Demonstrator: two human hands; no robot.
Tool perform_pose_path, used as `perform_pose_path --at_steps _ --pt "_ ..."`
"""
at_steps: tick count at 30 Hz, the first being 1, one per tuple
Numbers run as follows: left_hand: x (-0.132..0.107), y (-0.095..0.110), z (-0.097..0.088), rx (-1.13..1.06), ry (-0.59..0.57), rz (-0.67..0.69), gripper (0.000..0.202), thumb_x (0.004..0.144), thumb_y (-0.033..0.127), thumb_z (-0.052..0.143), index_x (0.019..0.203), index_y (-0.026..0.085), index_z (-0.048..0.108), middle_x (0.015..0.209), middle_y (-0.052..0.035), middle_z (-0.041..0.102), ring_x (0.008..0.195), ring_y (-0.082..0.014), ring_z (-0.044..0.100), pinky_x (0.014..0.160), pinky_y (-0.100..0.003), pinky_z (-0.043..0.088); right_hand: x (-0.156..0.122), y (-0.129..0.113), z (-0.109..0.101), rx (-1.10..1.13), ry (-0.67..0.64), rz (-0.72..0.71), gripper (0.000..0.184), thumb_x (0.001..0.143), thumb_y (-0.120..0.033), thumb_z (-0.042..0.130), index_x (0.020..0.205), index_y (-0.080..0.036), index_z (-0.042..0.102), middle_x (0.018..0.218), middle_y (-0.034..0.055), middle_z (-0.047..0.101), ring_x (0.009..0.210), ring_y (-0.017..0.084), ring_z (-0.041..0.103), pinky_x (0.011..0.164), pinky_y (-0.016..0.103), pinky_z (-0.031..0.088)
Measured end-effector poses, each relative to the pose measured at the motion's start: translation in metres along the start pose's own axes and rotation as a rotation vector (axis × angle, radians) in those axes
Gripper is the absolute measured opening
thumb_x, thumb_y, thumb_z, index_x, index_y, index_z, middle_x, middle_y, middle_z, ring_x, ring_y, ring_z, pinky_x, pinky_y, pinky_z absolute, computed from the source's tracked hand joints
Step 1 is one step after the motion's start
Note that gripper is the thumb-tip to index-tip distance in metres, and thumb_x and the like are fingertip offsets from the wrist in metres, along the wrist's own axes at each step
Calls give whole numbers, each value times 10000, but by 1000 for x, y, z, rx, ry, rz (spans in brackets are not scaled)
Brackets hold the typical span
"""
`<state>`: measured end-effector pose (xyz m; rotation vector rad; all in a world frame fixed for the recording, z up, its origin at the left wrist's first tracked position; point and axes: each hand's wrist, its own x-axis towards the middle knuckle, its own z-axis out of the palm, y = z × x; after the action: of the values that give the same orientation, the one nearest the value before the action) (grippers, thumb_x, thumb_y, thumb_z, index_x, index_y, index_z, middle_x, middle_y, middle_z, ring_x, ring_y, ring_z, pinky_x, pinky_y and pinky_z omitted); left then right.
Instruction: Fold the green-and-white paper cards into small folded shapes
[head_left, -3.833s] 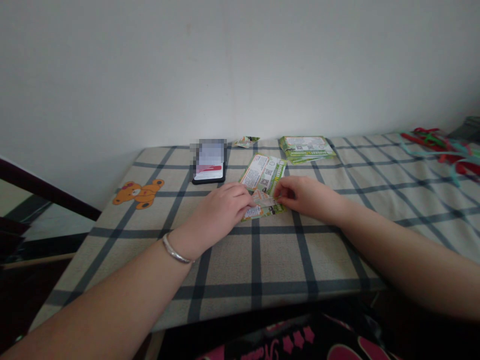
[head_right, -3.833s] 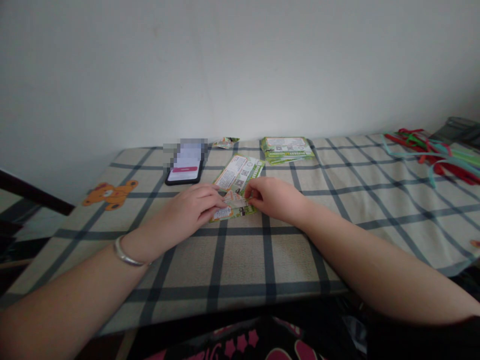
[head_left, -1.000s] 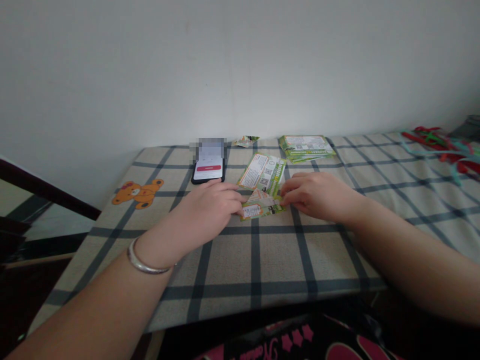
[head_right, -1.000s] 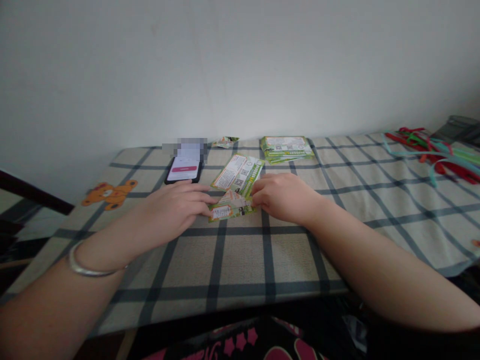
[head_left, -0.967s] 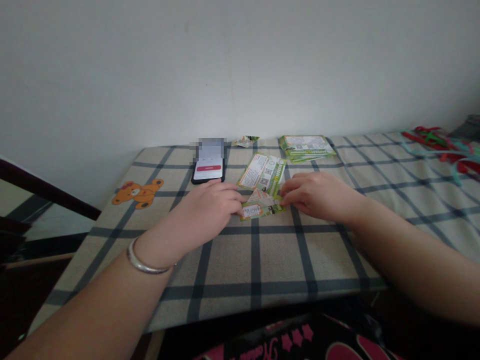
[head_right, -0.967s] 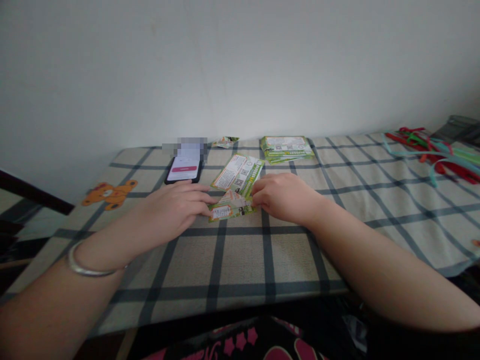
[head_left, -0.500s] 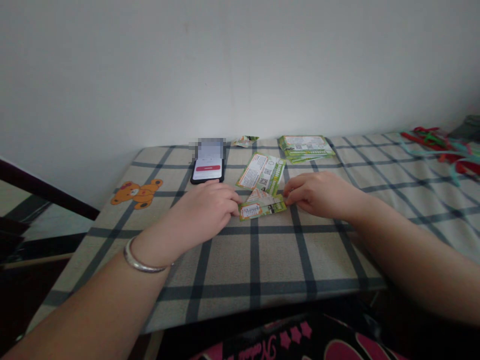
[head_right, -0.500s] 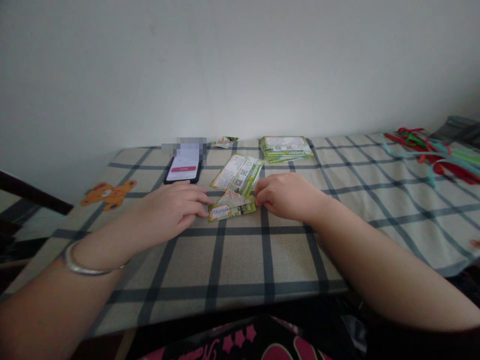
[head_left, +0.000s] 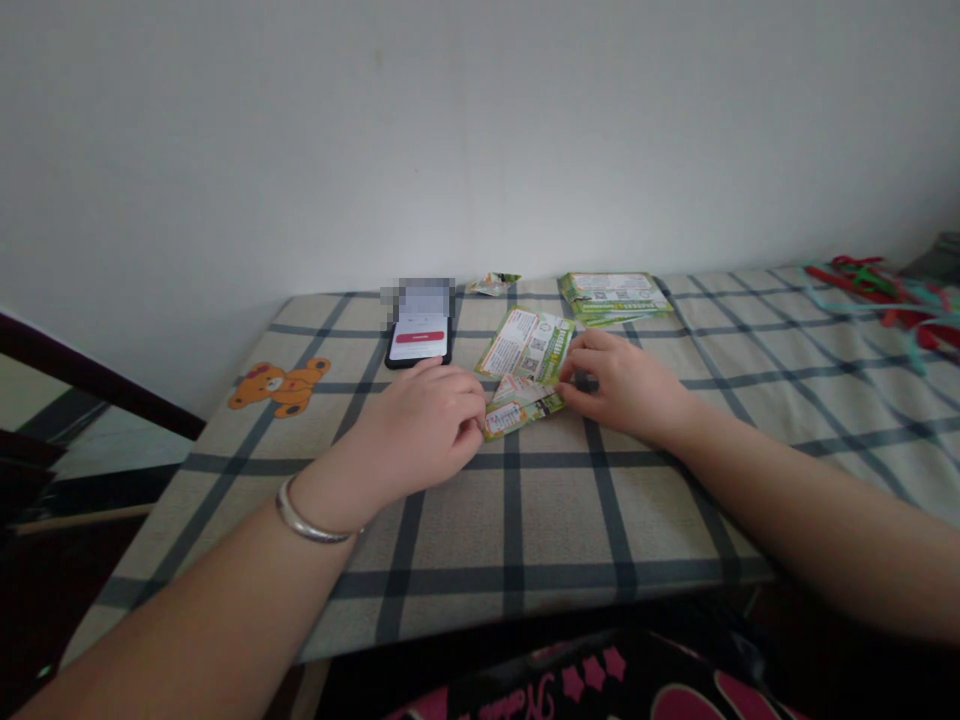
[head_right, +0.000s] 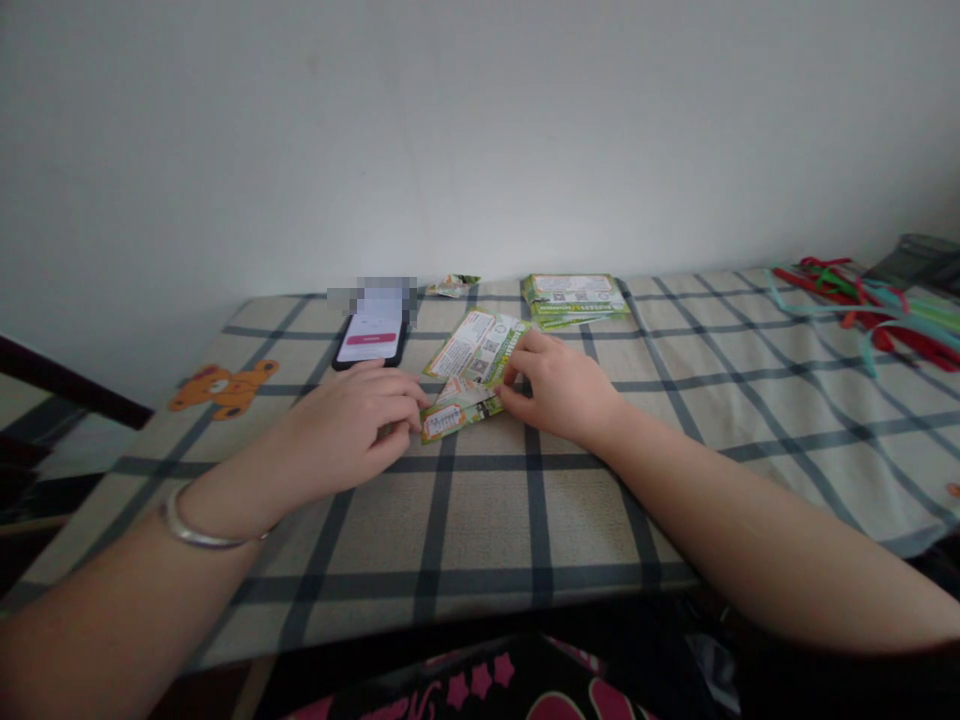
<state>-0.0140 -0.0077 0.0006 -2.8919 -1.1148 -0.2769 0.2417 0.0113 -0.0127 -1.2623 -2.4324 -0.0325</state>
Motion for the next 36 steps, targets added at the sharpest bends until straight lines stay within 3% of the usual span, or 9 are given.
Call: perform_pose_path --at_steps 9,12,17,21,25,30,36 --pt "1 0 12 -13 46 -92 93 850 256 583 794 182 587 887 -42 612 865 -217 575 766 -378 471 4 2 7 71 7 -2 135 803 -318 656 818 -184 647 961 89 598 925 234 583 839 393 496" --pt "1 0 16 -74 82 -135 112 839 254 612 912 175 581 976 -56 623 943 -230 581 826 -394 488 5 4 8 100 16 -15 114 801 -299 661 798 -185 651 969 88 608 940 235 583 864 402 492" --pt "1 -3 21 -124 126 -122 457 838 232 625 1267 159 486 1262 -99 575 1189 -247 515 1030 -431 425 5 7 8 131 42 -74 53 785 -233 677 776 -187 653 1053 91 616 997 238 578 913 413 471" --pt "2 -4 22 -168 143 -118 538 844 226 620 1344 155 434 1318 -107 556 1223 -240 503 1064 -426 406 5 7 8 162 57 -103 36 796 -216 667 771 -194 654 1069 86 619 1008 235 578 911 417 468" --pt "2 -3 22 -236 214 -138 565 829 201 640 1353 179 429 1270 -87 594 1169 -223 548 1033 -408 435 5 5 7 191 73 -119 24 791 -200 670 776 -199 651 1084 79 621 1026 230 581 928 419 458" --pt "3 1 20 -338 320 -175 691 790 145 673 1398 220 353 1045 -26 661 1019 -184 617 963 -375 472 5 2 5 247 110 -133 35 791 -198 668 765 -191 645 1083 86 624 1024 228 590 933 422 453" --pt "3 5 15 -416 327 -232 480 780 122 666 1219 212 491 900 14 651 906 -161 641 876 -343 495 5 -1 4 309 125 -145 29 793 -186 655 785 -204 635 1066 77 625 1018 220 597 920 427 472"
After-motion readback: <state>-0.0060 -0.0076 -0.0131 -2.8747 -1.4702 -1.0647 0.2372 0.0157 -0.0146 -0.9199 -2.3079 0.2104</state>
